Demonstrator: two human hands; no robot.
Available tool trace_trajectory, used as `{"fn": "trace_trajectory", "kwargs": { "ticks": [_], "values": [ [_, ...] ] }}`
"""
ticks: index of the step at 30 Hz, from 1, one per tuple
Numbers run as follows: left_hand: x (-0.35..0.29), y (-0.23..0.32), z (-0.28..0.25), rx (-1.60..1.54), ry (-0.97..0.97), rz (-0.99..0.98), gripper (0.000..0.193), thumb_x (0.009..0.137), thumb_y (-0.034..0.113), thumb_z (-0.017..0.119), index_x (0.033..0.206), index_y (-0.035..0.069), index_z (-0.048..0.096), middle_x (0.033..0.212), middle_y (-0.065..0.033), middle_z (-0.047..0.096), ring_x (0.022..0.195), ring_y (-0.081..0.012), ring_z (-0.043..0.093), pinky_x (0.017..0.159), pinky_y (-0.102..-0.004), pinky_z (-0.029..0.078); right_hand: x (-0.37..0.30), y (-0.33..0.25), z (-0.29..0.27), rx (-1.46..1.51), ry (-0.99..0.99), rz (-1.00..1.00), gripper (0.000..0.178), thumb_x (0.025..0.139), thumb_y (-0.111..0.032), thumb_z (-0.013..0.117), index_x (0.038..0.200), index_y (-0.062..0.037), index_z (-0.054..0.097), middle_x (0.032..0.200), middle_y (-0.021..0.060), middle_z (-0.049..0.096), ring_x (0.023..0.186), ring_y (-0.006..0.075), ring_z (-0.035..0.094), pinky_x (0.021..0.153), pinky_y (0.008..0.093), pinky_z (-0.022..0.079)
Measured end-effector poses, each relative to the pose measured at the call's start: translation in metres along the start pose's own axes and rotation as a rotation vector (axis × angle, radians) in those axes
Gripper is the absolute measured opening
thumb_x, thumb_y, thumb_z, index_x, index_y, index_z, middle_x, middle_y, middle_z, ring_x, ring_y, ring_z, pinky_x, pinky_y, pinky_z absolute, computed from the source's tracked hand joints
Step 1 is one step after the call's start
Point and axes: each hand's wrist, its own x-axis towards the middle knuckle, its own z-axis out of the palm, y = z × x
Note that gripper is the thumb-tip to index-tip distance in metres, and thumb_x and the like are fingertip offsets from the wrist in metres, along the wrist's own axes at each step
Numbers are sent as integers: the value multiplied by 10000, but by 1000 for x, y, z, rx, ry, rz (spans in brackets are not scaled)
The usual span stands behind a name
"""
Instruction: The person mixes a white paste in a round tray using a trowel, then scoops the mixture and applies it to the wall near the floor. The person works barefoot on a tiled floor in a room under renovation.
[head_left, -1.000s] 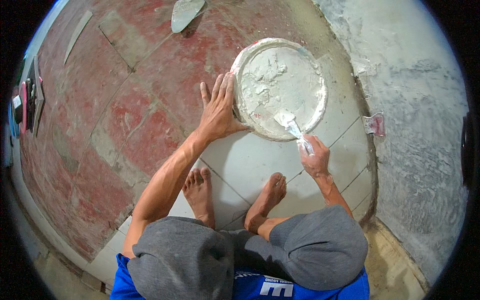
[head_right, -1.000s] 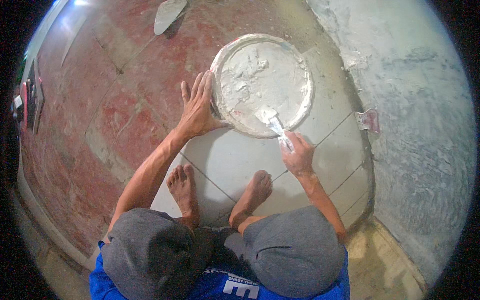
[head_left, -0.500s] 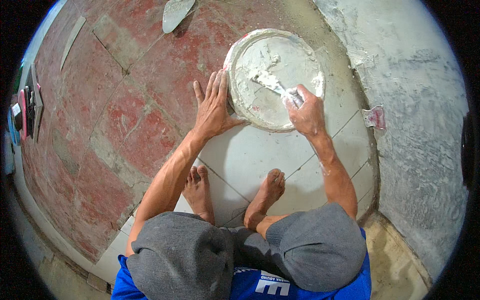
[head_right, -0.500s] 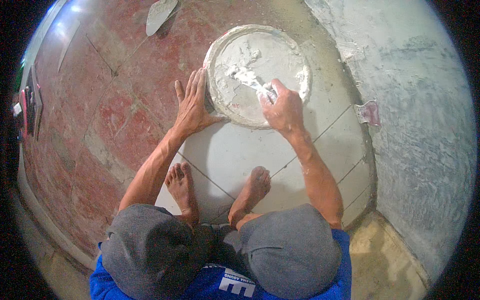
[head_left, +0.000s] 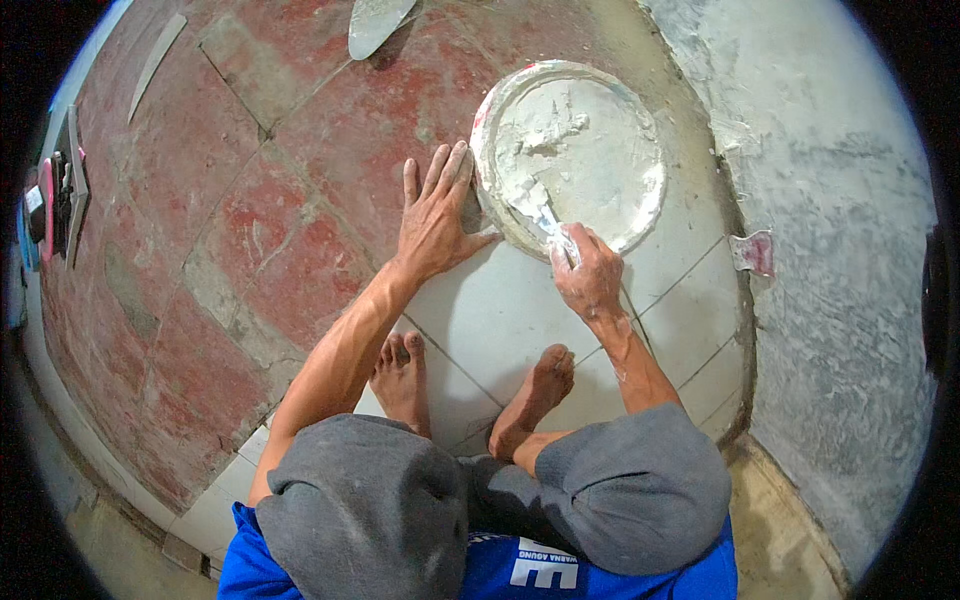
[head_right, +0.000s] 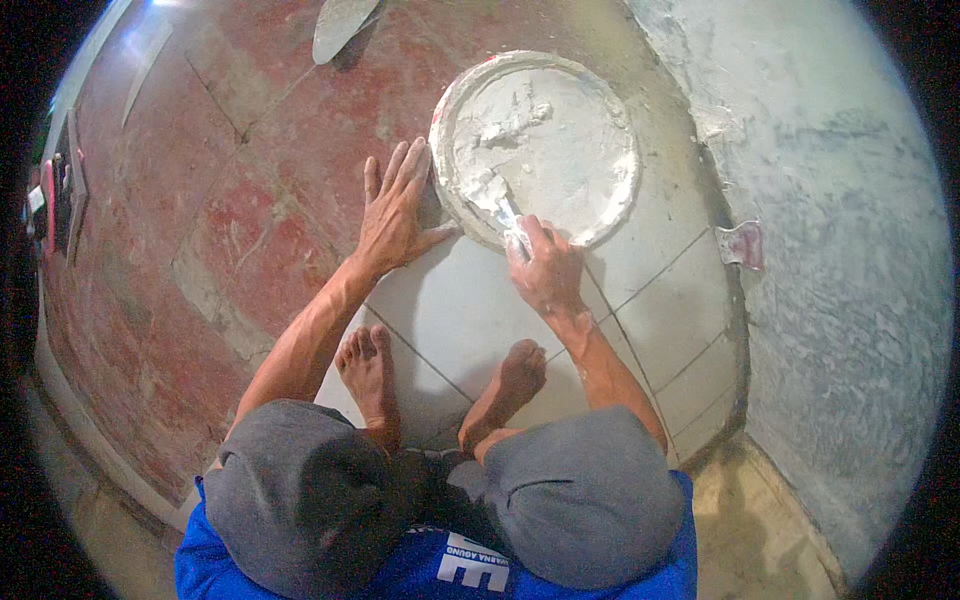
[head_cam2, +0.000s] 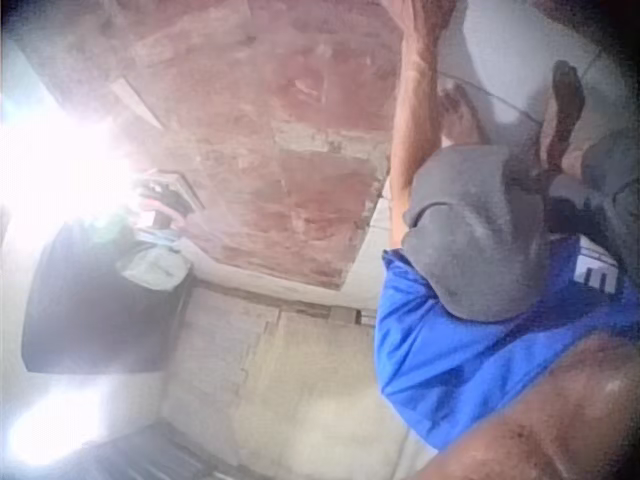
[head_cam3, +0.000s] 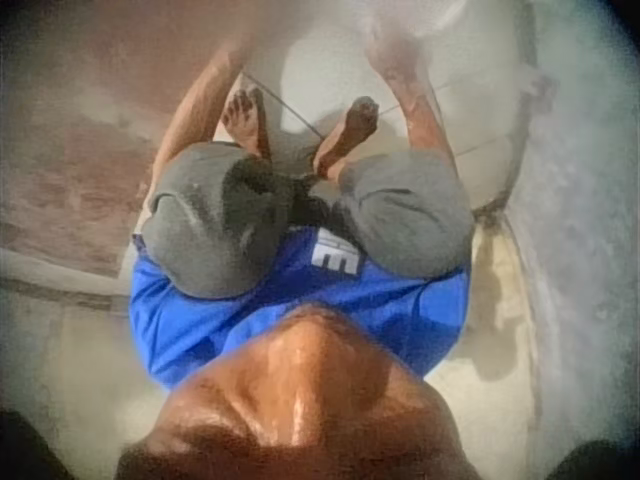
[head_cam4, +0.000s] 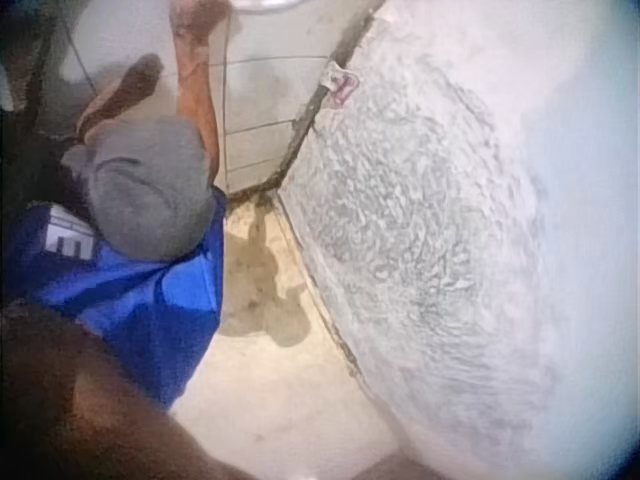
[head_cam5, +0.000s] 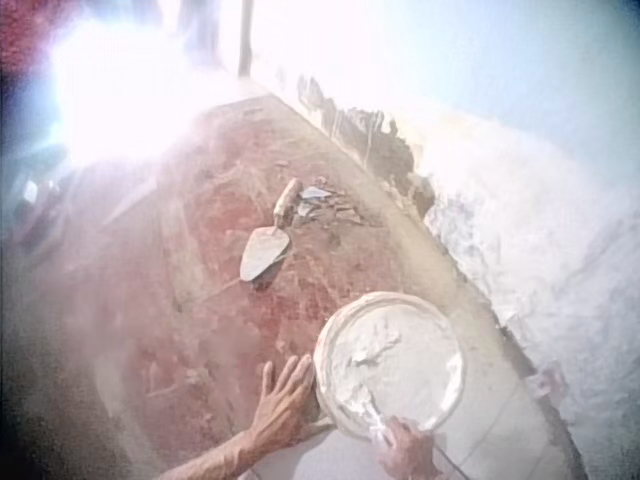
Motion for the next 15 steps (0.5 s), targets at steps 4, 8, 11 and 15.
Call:
{"fn": "trace_trajectory", "kwargs": {
  "ticks": [4, 8, 11, 15],
  "values": [
    [-3, 1, -3, -50, 85, -11, 962, 717, 310, 850, 1537, 88, 396, 1608, -151, 345, 1517, -314, 264, 1244, -551, 138, 5, -9, -4, 275, -13, 235, 192, 881, -131, 686, 1036, -28, 638, 773, 142, 699, 694, 274, 707, 621, 382, 544],
    [-16, 20, -5, -226, 305, -233, 438, 826, 123, 760, 1244, 62, 644, 1248, -173, 654, 1149, -311, 613, 953, -459, 480, 4, -8, -17, 392, -1, 380, 206, 894, -147, 674, 1053, -20, 642, 759, 119, 692, 680, 204, 668, 653, 364, 535],
    [-10, 35, -8, -499, -1, -531, 359, 875, 265, 747, 1108, 13, 641, 991, -209, 698, 941, -363, 684, 811, -484, 521, -6, 11, -27, 164, 24, 276, 229, 882, -166, 696, 1064, -36, 648, 822, 143, 711, 716, 277, 699, 666, 396, 544],
    [10, 38, -12, -330, -120, -540, 442, 821, 343, 774, 924, -68, 646, 814, -274, 688, 786, -405, 696, 709, -506, 531, -23, 15, -26, 10, 19, 216, 249, 865, -169, 712, 1080, -59, 653, 917, 184, 715, 799, 381, 713, 682, 445, 559]
  ]
}}
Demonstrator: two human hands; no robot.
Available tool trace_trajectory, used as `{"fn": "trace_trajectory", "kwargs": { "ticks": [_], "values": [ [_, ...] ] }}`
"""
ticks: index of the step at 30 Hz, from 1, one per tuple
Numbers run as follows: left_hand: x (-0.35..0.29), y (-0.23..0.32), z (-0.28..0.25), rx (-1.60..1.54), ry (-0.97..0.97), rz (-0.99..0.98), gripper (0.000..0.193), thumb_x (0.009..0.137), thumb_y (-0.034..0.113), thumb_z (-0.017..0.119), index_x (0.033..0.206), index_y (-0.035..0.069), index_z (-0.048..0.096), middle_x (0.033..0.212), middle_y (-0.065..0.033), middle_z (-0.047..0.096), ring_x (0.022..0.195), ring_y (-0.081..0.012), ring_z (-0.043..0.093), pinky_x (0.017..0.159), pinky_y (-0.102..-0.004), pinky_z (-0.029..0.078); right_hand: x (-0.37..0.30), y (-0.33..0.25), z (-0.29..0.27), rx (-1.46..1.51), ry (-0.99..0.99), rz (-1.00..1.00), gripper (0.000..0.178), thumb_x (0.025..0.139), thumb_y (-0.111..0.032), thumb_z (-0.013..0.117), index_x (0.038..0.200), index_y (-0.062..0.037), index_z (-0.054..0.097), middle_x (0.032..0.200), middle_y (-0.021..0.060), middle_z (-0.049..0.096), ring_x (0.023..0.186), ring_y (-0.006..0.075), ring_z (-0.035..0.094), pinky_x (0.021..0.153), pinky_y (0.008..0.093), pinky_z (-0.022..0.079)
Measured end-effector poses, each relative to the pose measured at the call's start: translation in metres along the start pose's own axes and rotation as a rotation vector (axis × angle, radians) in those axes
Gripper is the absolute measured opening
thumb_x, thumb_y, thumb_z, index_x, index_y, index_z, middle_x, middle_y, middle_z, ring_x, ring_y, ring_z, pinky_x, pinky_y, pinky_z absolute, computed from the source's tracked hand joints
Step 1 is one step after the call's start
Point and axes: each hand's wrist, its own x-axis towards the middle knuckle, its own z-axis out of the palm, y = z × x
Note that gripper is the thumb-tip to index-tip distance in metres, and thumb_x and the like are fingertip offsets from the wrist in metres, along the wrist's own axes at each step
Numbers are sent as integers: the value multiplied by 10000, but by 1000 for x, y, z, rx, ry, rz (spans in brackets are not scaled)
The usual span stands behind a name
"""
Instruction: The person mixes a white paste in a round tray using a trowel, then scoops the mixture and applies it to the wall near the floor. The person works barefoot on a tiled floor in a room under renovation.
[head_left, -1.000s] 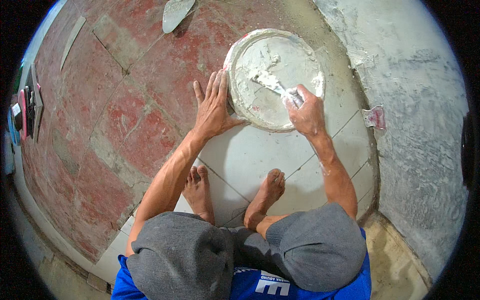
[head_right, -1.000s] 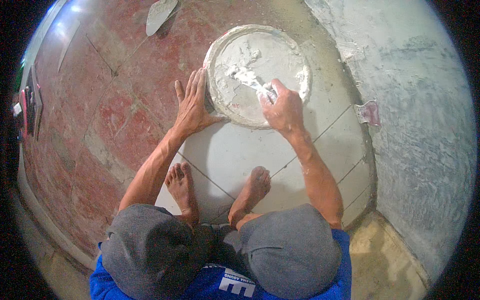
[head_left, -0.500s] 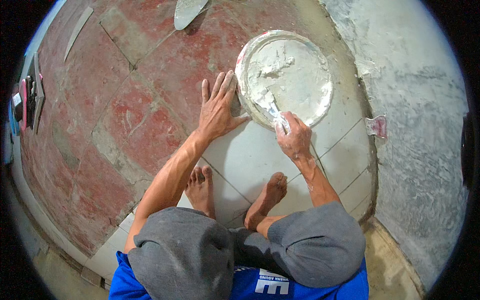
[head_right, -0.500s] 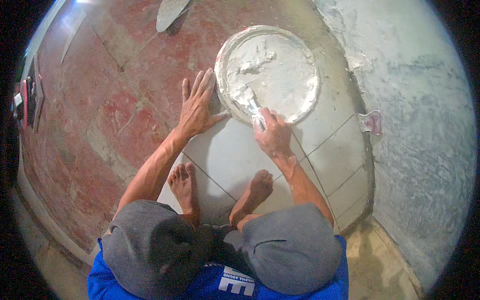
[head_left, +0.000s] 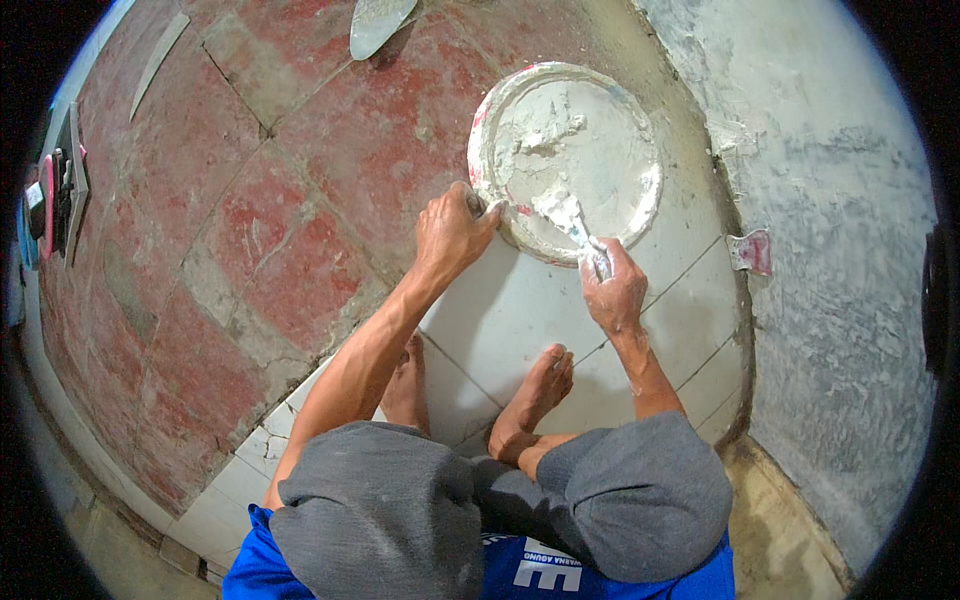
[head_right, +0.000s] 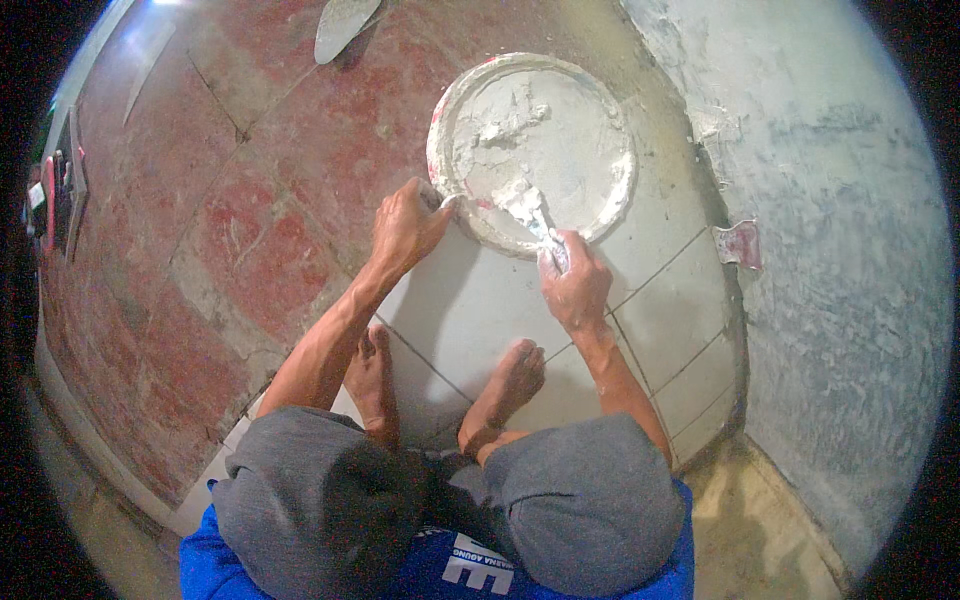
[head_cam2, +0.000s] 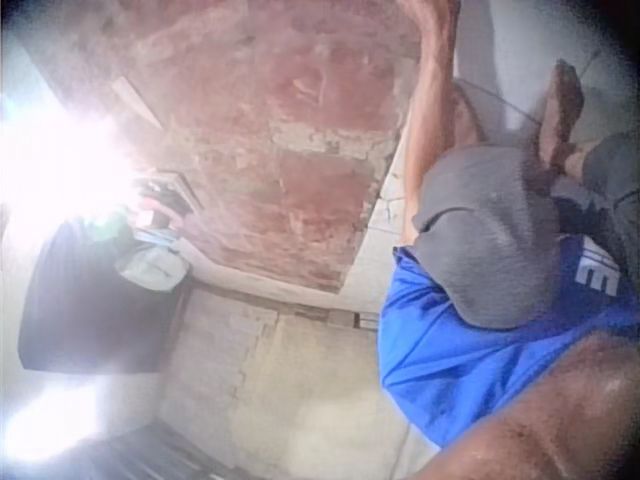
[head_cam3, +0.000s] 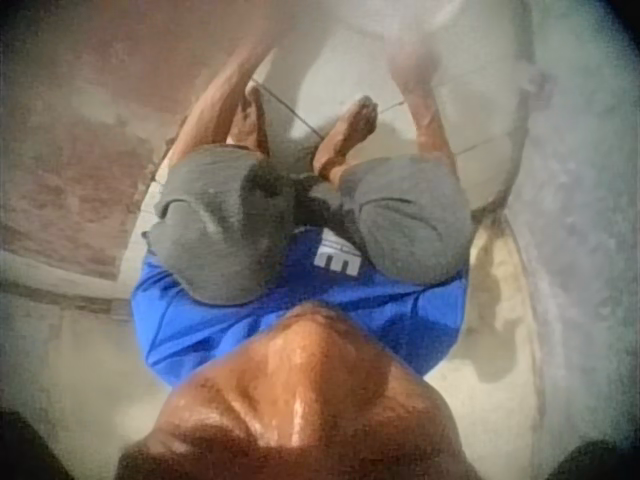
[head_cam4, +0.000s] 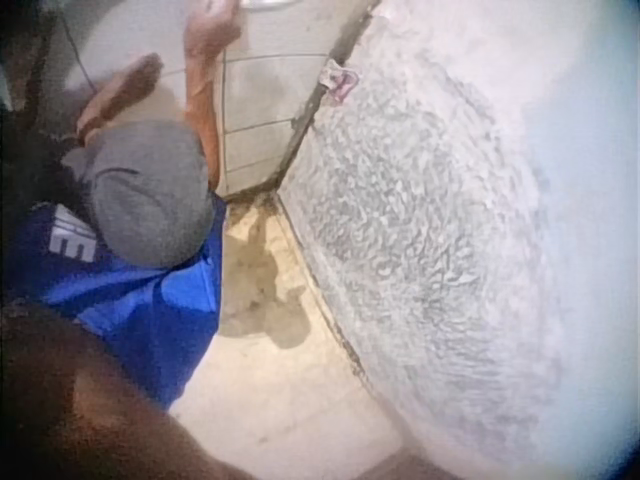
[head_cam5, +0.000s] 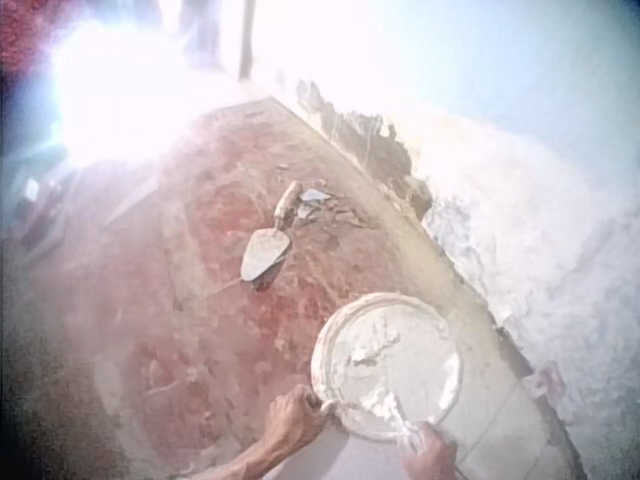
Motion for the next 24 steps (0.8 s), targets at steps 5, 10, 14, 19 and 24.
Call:
{"fn": "trace_trajectory", "kwargs": {
  "ticks": [5, 10, 14, 19, 24],
  "values": [
    [13, -5, 5, -18, 8, 17, 445, 787, 312, 801, 961, -78, 675, 900, -282, 711, 837, -377, 715, 766, -486, 549, 13, -8, 22, -6, -4, -169, 245, 861, -161, 707, 1077, -72, 633, 977, 182, 710, 805, 377, 712, 689, 462, 571],
    [18, 2, 2, -43, -46, -39, 451, 782, 321, 810, 913, -87, 669, 857, -266, 708, 819, -343, 721, 742, -463, 556, 38, -38, 39, 44, 23, -84, 201, 868, -156, 698, 1022, -64, 607, 864, 180, 700, 763, 383, 707, 637, 445, 552],
    [20, 4, -3, -93, -71, -58, 466, 770, 315, 798, 918, -109, 675, 854, -302, 698, 844, -385, 719, 749, -482, 557, 51, -42, 30, 398, 70, 99, 227, 870, -172, 716, 1018, -42, 603, 814, 190, 693, 732, 375, 701, 627, 442, 532],
    [23, -5, -2, -143, -100, -82, 488, 760, 317, 790, 939, -120, 670, 872, -330, 694, 859, -421, 717, 773, -490, 554, 29, -13, -1, 56, 17, -3, 181, 876, -120, 713, 1012, -35, 629, 846, 182, 696, 768, 370, 694, 667, 437, 531],
    [27, -5, 7, -145, -104, -52, 495, 753, 329, 788, 931, -116, 665, 885, -325, 695, 879, -431, 711, 788, -495, 546, 48, -24, 34, 7, 42, -65, 169, 870, -108, 679, 1001, -30, 605, 830, 187, 680, 761, 408, 667, 639, 474, 508]
  ]
}}
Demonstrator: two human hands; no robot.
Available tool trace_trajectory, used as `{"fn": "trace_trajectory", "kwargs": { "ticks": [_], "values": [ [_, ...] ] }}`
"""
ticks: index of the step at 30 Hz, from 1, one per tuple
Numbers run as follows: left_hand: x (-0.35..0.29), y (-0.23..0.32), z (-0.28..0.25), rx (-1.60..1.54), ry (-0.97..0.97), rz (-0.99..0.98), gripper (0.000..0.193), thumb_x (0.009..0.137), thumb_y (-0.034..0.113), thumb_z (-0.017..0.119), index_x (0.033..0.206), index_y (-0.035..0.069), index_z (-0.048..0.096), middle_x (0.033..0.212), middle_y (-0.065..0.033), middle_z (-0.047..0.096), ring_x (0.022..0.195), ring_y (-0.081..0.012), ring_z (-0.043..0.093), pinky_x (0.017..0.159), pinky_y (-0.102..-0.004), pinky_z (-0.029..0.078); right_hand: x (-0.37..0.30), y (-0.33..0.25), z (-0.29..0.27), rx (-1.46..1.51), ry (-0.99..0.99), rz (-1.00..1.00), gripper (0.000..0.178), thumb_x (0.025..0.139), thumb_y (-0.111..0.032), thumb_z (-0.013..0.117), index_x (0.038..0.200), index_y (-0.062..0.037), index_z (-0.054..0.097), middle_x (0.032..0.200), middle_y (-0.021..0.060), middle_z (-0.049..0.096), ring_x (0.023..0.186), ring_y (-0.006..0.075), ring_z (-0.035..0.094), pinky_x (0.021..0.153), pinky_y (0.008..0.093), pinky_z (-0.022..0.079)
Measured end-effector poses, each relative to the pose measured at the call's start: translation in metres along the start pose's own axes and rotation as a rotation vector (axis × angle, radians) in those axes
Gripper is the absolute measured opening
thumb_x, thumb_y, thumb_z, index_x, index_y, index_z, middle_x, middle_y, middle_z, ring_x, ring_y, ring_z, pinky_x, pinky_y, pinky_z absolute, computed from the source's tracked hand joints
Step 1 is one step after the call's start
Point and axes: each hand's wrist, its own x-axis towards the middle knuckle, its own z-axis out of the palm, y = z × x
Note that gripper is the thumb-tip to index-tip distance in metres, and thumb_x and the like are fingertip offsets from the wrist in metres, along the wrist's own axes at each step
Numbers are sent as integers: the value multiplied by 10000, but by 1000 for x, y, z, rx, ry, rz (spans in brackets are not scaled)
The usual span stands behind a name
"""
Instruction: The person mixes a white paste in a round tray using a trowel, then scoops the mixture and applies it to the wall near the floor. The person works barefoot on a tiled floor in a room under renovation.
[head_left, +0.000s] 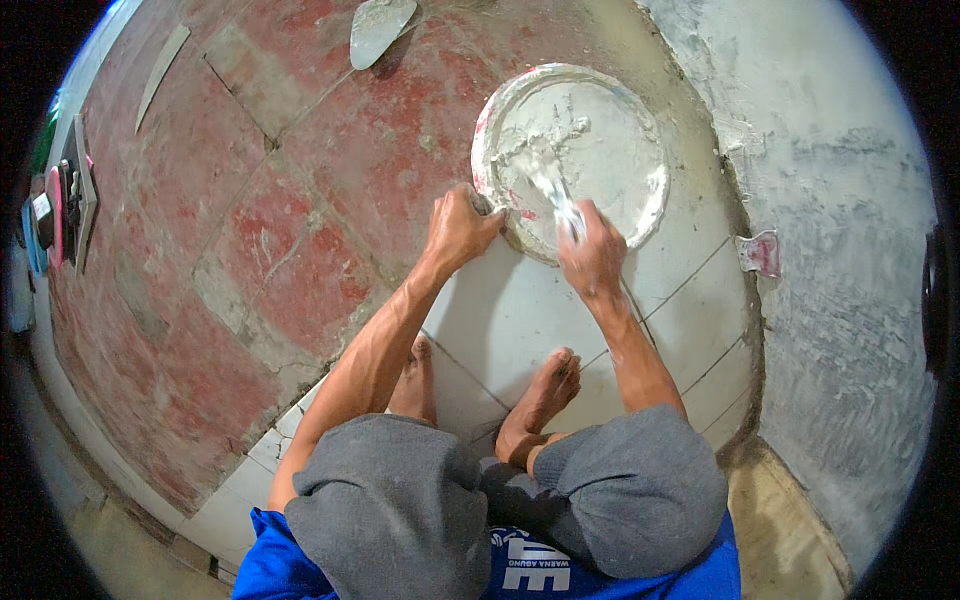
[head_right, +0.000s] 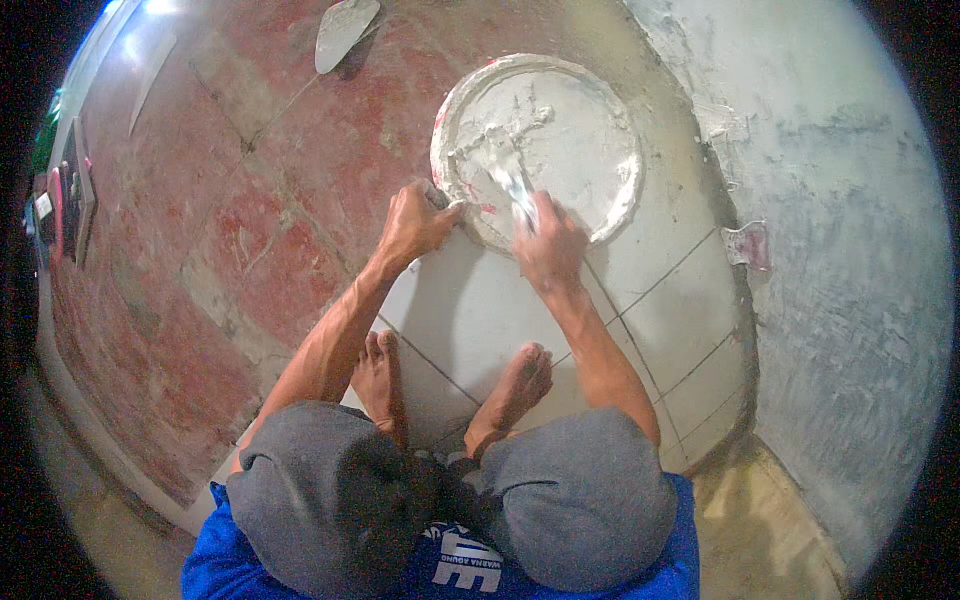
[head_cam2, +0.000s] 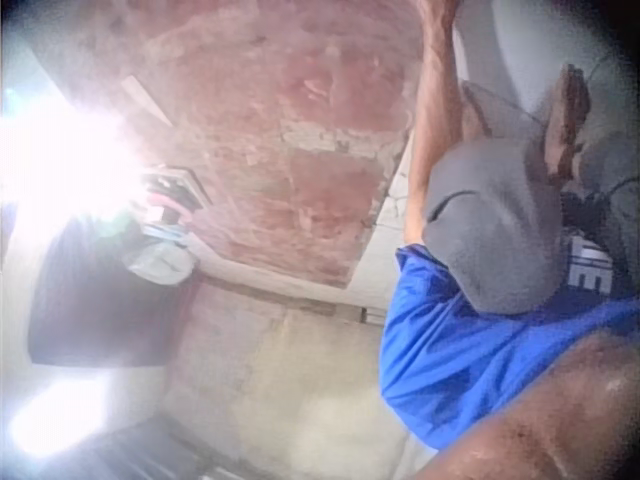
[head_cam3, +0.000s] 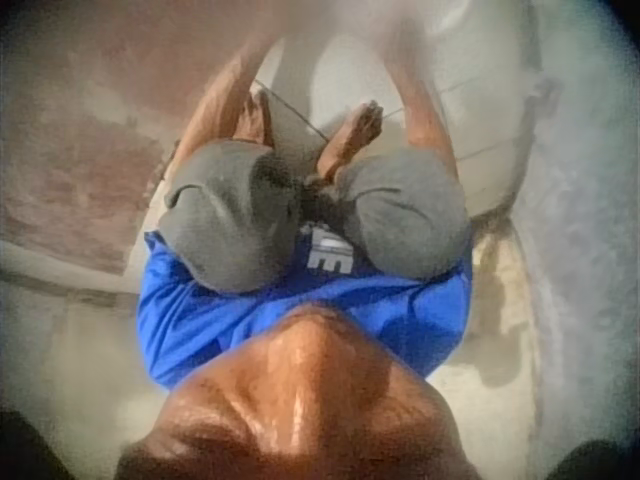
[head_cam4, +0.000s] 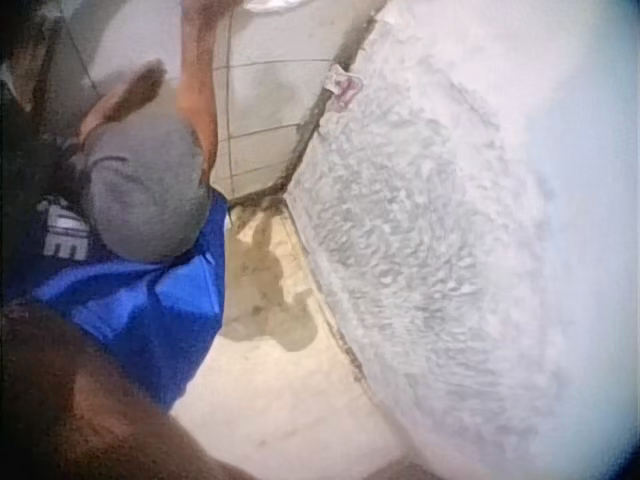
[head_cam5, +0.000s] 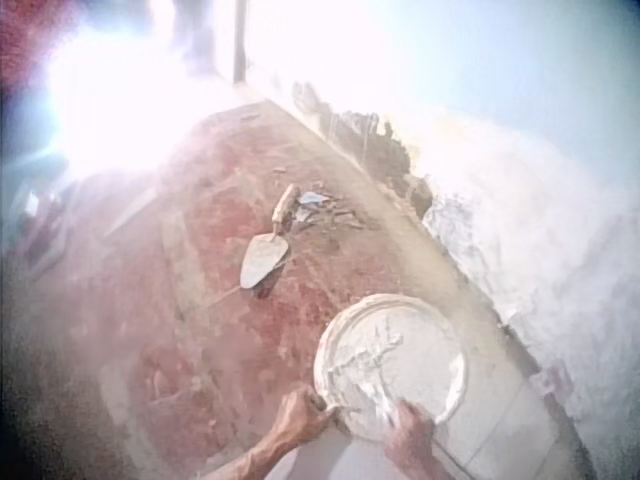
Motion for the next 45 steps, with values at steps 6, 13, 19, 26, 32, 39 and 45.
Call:
{"fn": "trace_trajectory", "kwargs": {
  "ticks": [6, 13, 19, 26, 32, 39, 45],
  "values": [
    [-1, -9, 4, 83, 107, 94, 383, 804, 286, 775, 829, -79, 658, 596, -174, 655, 534, -248, 676, 571, -414, 551, 26, -5, -18, 255, -7, 189, 209, 891, -173, 718, 999, -19, 626, 803, 163, 698, 723, 316, 692, 657, 420, 524],
    [-8, 9, -1, 32, 48, 9, 468, 768, 315, 777, 917, -114, 667, 895, -326, 698, 905, -426, 715, 818, -511, 545, -9, 25, -21, -12, 35, -39, 246, 870, -181, 714, 1028, -34, 596, 833, 178, 697, 750, 389, 703, 645, 483, 529],
    [-4, 6, 0, 29, 45, 18, 452, 776, 322, 763, 880, -112, 685, 807, -280, 704, 803, -368, 726, 758, -479, 558, 30, 2, 6, 4, 56, -10, 229, 891, -191, 708, 1017, -12, 640, 797, 166, 698, 700, 310, 703, 612, 409, 529],
    [-5, 6, -1, -14, 49, 2, 464, 772, 339, 750, 882, -109, 698, 791, -261, 710, 769, -351, 725, 734, -464, 561, 51, 16, -23, 817, -152, 475, 233, 903, -195, 718, 963, 28, 689, 740, 53, 693, 645, 92, 599, 586, 265, 465],
    [-8, 9, 0, 12, 80, 34, 427, 764, 309, 757, 912, -89, 711, 773, -218, 722, 733, -290, 731, 708, -442, 565, 66, 2, -66, 7, -74, 41, 253, 835, -226, 724, 998, -35, 689, 791, 145, 727, 749, 317, 728, 684, 426, 550],
    [-2, 2, 5, 25, 66, 31, 482, 757, 321, 767, 925, -124, 686, 874, -322, 705, 886, -439, 719, 797, -504, 555, 111, -7, -53, -258, -163, -244, 247, 808, -201, 675, 1015, -65, 686, 818, 177, 721, 753, 397, 702, 688, 486, 545],
    [1, 10, -3, 67, -12, 21, 510, 748, 338, 772, 935, -124, 668, 860, -326, 698, 867, -463, 712, 785, -512, 555, 125, -12, -67, -158, -237, -143, 245, 818, -218, 691, 1008, -64, 699, 871, 200, 727, 822, 395, 708, 755, 484, 548]
  ]
}}
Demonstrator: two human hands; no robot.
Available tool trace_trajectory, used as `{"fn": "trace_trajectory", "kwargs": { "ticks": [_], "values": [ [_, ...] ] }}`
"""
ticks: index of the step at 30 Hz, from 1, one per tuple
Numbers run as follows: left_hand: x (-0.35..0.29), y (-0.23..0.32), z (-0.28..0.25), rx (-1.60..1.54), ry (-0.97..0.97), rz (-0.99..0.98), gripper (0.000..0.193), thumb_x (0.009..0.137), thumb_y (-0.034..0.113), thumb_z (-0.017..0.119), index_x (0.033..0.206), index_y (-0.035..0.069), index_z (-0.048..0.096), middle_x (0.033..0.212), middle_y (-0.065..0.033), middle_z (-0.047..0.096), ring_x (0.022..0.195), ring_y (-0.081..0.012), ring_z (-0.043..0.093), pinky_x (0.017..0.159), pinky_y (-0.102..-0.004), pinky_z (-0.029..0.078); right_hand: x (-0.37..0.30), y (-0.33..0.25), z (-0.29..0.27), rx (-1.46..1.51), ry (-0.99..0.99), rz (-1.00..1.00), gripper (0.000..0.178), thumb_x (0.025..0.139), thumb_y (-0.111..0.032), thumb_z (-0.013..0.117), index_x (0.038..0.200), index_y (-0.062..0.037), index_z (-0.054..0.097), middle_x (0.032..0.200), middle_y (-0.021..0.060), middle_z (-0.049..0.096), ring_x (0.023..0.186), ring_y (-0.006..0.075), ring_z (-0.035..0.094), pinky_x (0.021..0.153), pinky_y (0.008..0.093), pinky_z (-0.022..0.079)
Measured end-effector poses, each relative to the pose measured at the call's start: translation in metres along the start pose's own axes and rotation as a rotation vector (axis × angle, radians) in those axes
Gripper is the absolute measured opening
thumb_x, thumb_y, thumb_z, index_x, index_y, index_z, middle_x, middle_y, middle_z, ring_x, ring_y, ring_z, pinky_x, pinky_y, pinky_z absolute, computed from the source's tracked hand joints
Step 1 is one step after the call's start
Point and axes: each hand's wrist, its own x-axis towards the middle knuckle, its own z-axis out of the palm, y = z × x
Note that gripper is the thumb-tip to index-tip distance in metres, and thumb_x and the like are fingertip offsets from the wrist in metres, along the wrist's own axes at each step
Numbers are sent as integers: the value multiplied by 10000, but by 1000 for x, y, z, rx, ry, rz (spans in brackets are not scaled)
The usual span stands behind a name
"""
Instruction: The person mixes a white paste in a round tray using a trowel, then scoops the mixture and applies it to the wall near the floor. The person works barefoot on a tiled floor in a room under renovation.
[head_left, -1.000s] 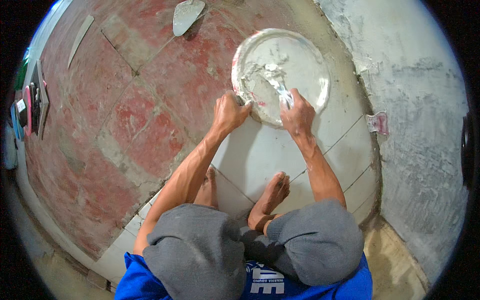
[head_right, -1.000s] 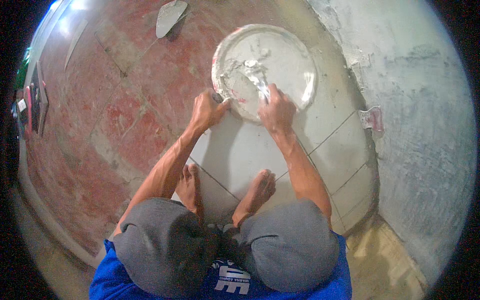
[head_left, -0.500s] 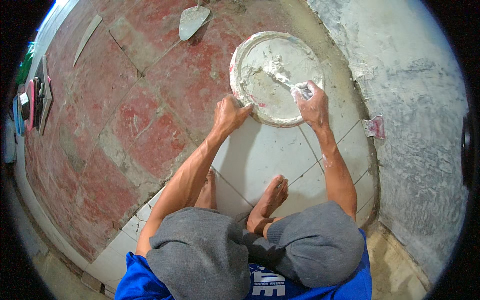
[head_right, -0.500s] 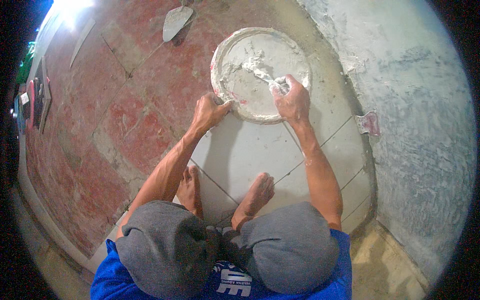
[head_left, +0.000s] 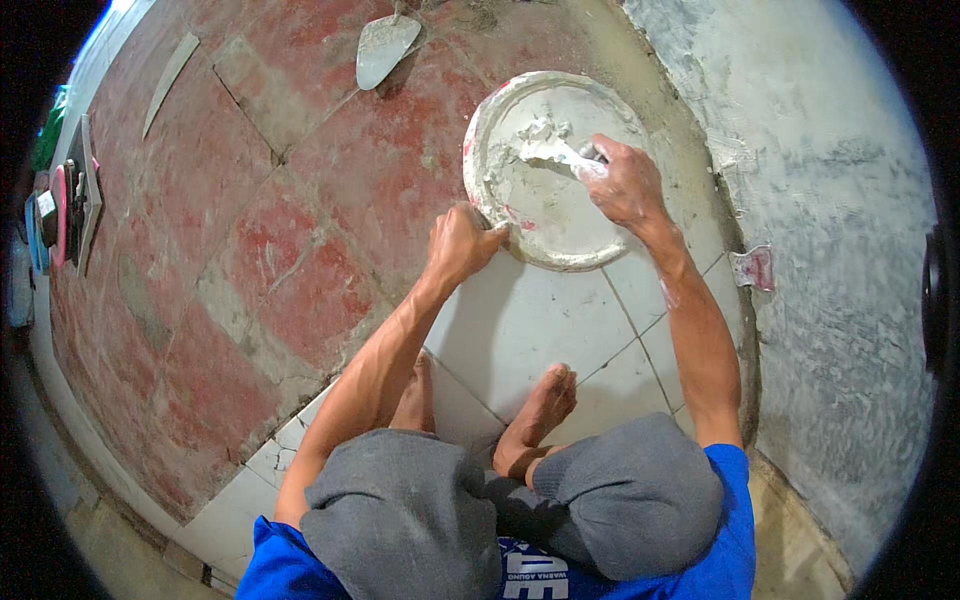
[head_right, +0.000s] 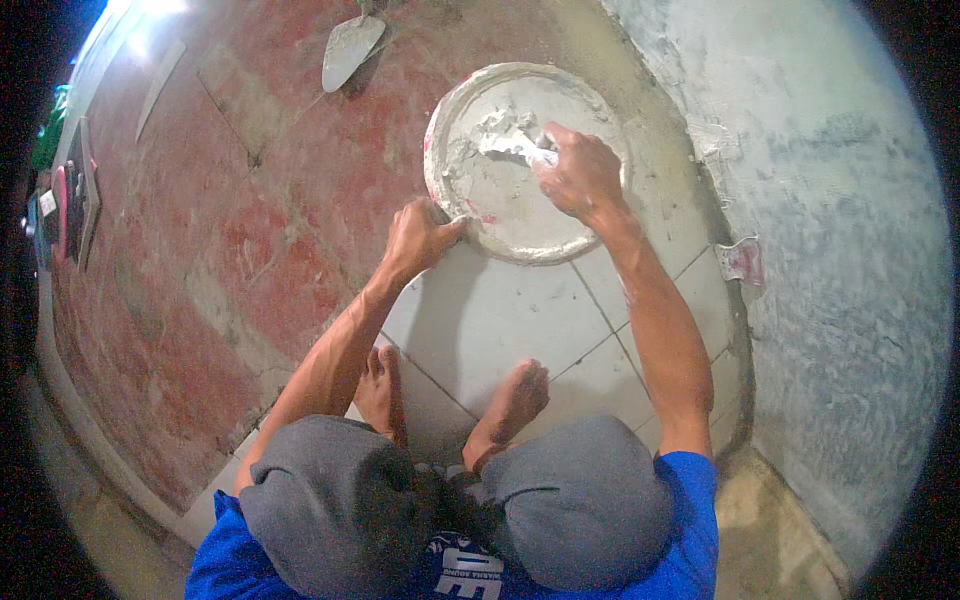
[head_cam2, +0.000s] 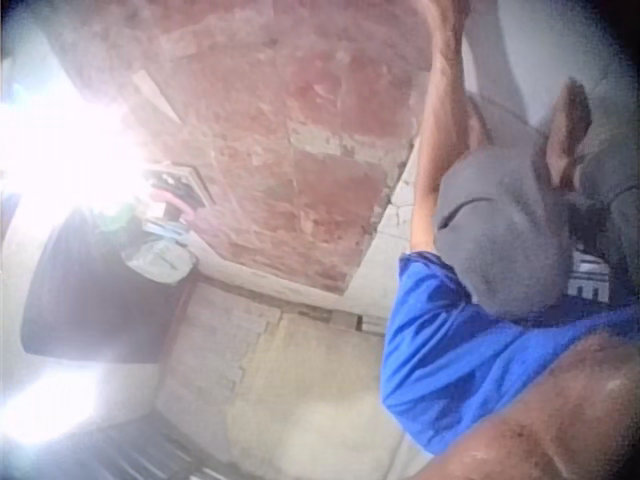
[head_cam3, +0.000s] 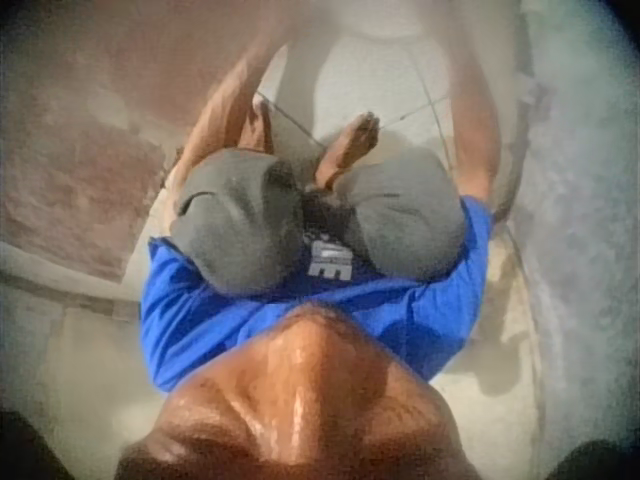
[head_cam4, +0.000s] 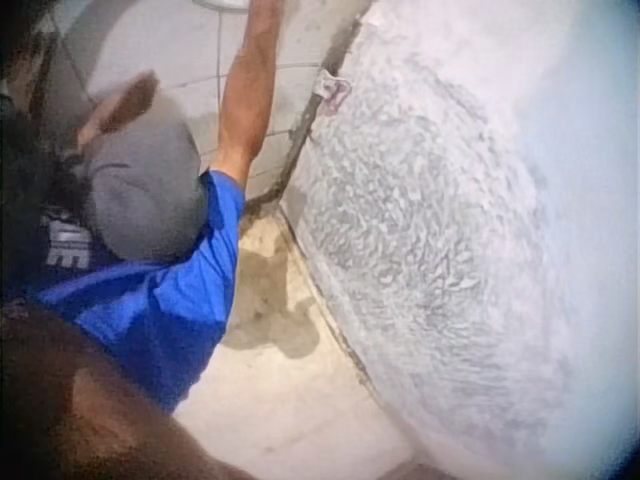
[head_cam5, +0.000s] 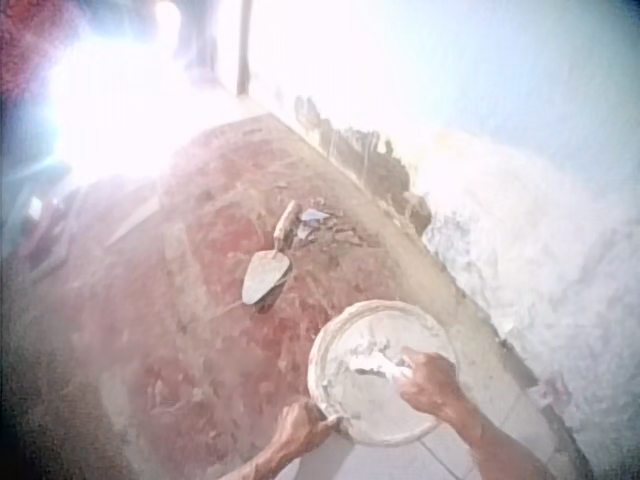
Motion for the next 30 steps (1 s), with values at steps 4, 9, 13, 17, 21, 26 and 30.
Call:
{"fn": "trace_trajectory", "kwargs": {
  "ticks": [4, 9, 13, 17, 21, 26, 30],
  "values": [
    [-5, -9, 3, 34, 100, -1, 449, 769, 343, 747, 874, -92, 707, 767, -247, 712, 741, -339, 733, 738, -468, 556, -4, -4, -28, 15, -71, 4, 241, 818, -219, 702, 1002, -63, 717, 887, 184, 740, 824, 373, 717, 749, 460, 553],
    [-5, 1, 5, 32, 75, 6, 460, 771, 332, 750, 943, -92, 709, 853, -268, 724, 804, -345, 738, 756, -472, 561, 19, 20, -3, -270, 18, -255, 194, 835, -216, 674, 973, -86, 715, 827, 165, 724, 800, 365, 706, 730, 465, 549],
    [-2, -8, 13, 58, 110, 13, 499, 760, 348, 768, 961, -99, 677, 875, -297, 712, 835, -403, 723, 764, -500, 554, 16, 31, -5, -130, -90, -217, 262, 816, -202, 667, 1054, -93, 661, 867, 172, 708, 811, 381, 690, 751, 500, 550],
    [-15, -2, 15, 69, 228, 16, 539, 741, 371, 781, 973, -96, 644, 899, -323, 699, 882, -464, 703, 798, -532, 546, -23, 26, 17, -184, 47, -249, 274, 788, -160, 701, 1052, -115, 643, 780, 139, 648, 772, 336, 693, 665, 464, 555],
    [-16, 4, 15, 93, 215, -49, 579, 749, 413, 781, 993, -94, 646, 923, -312, 705, 912, -468, 699, 811, -535, 545, -41, 16, 2, -123, 130, -219, 211, 801, -163, 711, 997, -105, 657, 765, 119, 646, 724, 307, 691, 645, 454, 548],
    [-19, 5, 14, 116, 231, -53, 585, 763, 414, 773, 1020, -97, 655, 966, -317, 706, 949, -472, 696, 822, -537, 547, -22, 34, -32, 96, 77, -8, 217, 804, -234, 706, 960, -83, 706, 790, 147, 719, 784, 341, 715, 717, 453, 550],
    [-7, 8, 13, 91, 192, -6, 591, 766, 411, 773, 1052, -93, 657, 993, -321, 704, 963, -476, 693, 840, -541, 544, 16, 44, 4, -47, 78, -164, 295, 775, -203, 716, 1040, -74, 721, 878, 174, 738, 827, 372, 714, 751, 459, 556]
  ]
}}
